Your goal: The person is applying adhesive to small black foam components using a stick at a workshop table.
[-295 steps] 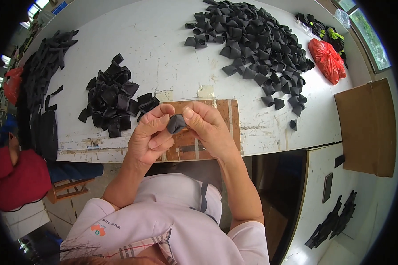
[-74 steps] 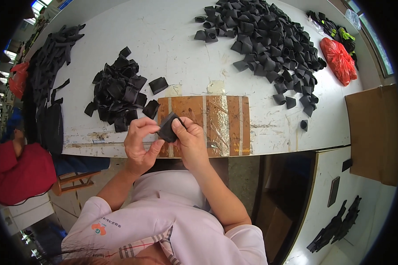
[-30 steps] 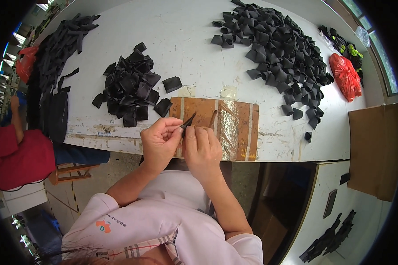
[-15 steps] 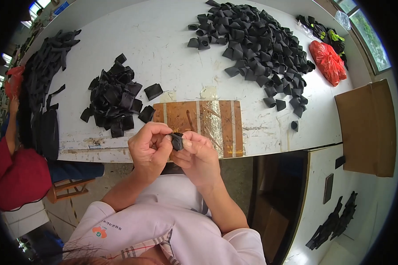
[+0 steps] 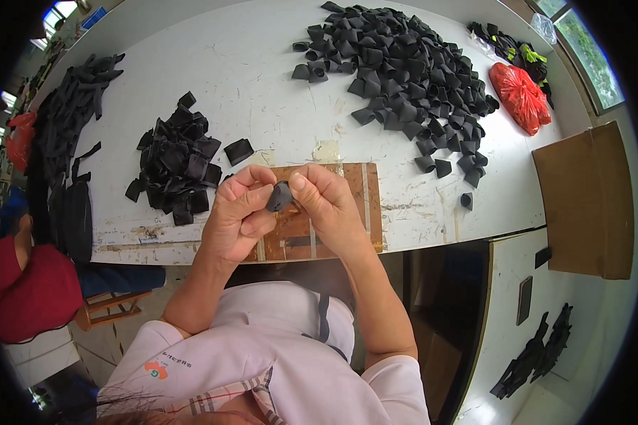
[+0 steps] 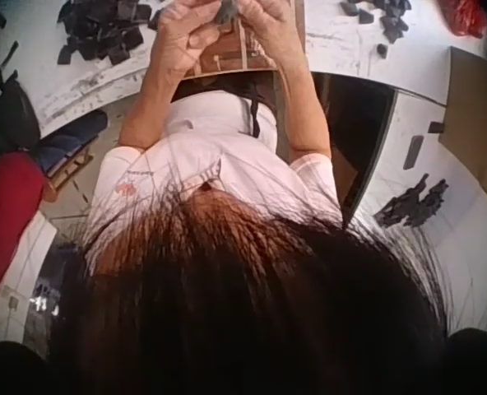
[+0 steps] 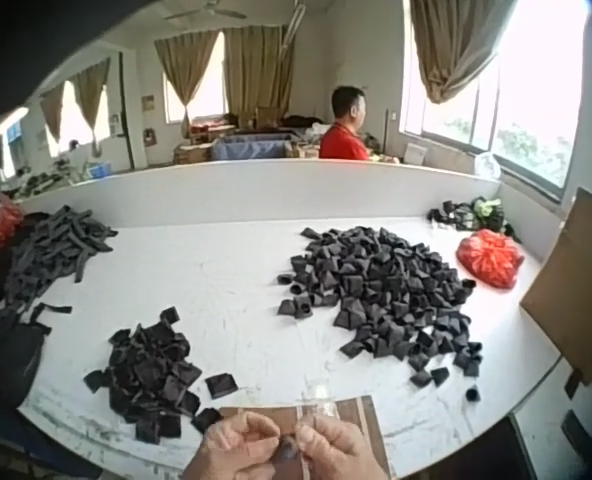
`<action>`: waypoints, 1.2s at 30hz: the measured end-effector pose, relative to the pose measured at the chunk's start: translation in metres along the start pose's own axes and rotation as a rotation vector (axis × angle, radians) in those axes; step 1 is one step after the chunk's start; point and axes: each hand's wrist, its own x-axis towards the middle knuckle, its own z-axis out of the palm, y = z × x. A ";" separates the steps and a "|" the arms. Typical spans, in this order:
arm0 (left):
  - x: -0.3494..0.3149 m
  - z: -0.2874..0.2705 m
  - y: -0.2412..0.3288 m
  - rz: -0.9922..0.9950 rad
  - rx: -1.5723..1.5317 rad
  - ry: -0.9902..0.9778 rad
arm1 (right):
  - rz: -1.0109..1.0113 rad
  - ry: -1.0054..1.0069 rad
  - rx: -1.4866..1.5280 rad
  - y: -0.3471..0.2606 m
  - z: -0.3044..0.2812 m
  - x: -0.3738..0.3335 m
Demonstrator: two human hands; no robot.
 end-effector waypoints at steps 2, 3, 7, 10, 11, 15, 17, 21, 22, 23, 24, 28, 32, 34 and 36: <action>0.003 0.013 -0.001 0.509 0.643 0.024 | -0.070 0.069 -0.230 -0.003 0.000 0.003; 0.006 0.015 -0.003 0.679 0.755 0.055 | -0.073 0.071 -0.228 -0.005 0.004 0.003; 0.012 0.020 0.010 0.808 1.081 -0.181 | -0.400 0.309 -0.573 -0.007 0.010 -0.007; 0.008 0.014 0.007 0.721 0.968 -0.200 | -0.524 0.305 -0.595 -0.011 0.011 -0.013; 0.007 0.014 0.005 0.717 0.970 -0.198 | -0.614 0.287 -0.710 -0.012 0.013 -0.013; 0.004 0.017 0.003 0.633 0.351 -0.076 | -0.772 0.279 -0.891 -0.017 0.020 -0.013; 0.004 0.013 0.002 0.589 0.195 -0.066 | -0.865 0.335 -0.997 -0.017 0.022 -0.010; 0.002 0.012 0.000 0.573 0.194 -0.034 | -0.785 0.355 -0.945 -0.026 0.030 -0.012; 0.002 0.012 0.000 0.590 0.224 -0.034 | -0.853 0.339 -0.996 -0.025 0.028 -0.009; 0.002 0.011 0.000 0.606 0.254 -0.034 | -0.921 0.321 -1.047 -0.023 0.026 -0.008; 0.002 0.010 -0.001 0.603 0.252 -0.028 | -0.915 0.319 -1.046 -0.022 0.024 -0.009; 0.000 0.001 -0.001 0.689 0.347 0.005 | -0.748 0.259 -1.115 -0.008 0.012 -0.013; 0.003 0.000 -0.001 0.766 0.450 0.016 | -0.686 0.269 -0.915 -0.014 0.019 -0.019; 0.003 0.003 0.000 0.767 0.456 0.022 | -0.685 0.270 -0.905 -0.023 0.023 -0.012; 0.003 0.007 0.002 0.768 0.462 0.025 | -0.753 0.262 -0.954 -0.026 0.022 -0.006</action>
